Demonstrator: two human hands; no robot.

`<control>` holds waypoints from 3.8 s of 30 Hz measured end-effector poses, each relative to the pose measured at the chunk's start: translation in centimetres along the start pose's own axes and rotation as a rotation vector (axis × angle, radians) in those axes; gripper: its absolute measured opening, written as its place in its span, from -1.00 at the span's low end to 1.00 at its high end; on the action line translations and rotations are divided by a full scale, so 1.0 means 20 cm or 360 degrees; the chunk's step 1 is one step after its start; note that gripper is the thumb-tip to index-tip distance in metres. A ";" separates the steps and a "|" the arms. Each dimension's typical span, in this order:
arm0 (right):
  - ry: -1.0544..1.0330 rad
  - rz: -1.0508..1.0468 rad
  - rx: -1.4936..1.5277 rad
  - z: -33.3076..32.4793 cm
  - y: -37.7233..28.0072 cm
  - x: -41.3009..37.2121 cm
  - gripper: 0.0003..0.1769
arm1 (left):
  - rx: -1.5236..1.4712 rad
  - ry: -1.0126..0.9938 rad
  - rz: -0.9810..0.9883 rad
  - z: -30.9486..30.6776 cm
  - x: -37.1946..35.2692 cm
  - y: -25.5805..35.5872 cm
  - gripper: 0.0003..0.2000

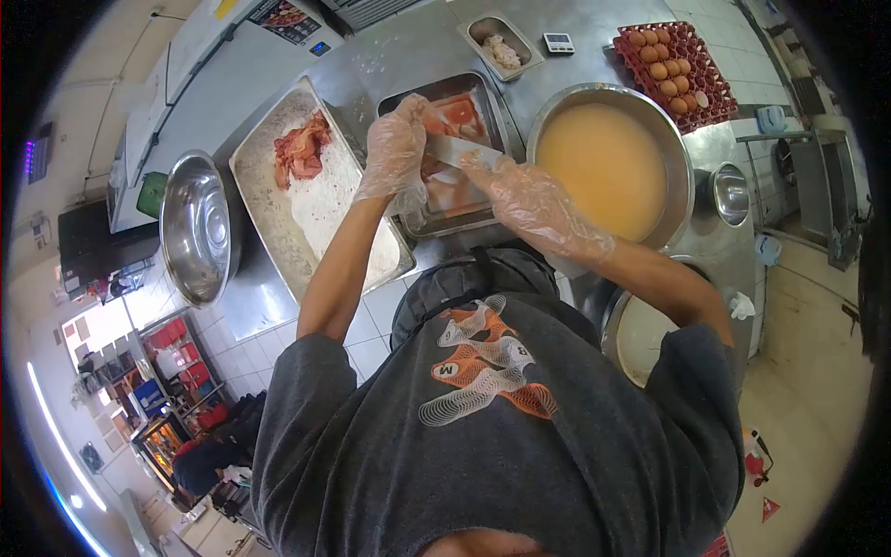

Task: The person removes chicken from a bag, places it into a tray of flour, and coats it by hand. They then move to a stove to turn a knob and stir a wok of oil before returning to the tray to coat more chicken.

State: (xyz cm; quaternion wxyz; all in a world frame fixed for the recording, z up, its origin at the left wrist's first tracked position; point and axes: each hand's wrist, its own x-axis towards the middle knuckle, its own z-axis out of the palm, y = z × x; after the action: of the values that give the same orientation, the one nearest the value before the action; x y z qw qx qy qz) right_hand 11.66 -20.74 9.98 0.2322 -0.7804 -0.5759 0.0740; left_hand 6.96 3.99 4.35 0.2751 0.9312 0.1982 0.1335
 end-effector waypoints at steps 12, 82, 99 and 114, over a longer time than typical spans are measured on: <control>0.0041 0.0020 0.0227 0.16 0.06 0.14 -0.60 | -0.0574 -0.0104 -0.0263 0.04 -0.08 0.21 -0.80; -0.0350 -0.0191 0.0665 0.11 0.81 1.33 -0.58 | -0.1365 0.0507 -0.0807 -0.02 -0.40 0.28 -0.72; -0.0509 -0.0938 0.0238 0.28 0.33 0.49 -0.80 | -0.2326 0.0655 -0.0791 0.03 -0.41 0.20 -0.70; -0.0564 -0.0942 0.0205 0.36 0.50 0.40 -0.89 | -0.2895 0.0771 -0.1234 0.00 -0.35 -0.18 -0.58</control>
State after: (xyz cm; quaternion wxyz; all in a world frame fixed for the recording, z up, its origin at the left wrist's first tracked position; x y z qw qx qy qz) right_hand 20.18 -13.47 0.30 0.1889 -0.5384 -0.8026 0.1741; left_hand -0.29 3.64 1.42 0.8557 0.1887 0.3602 0.3202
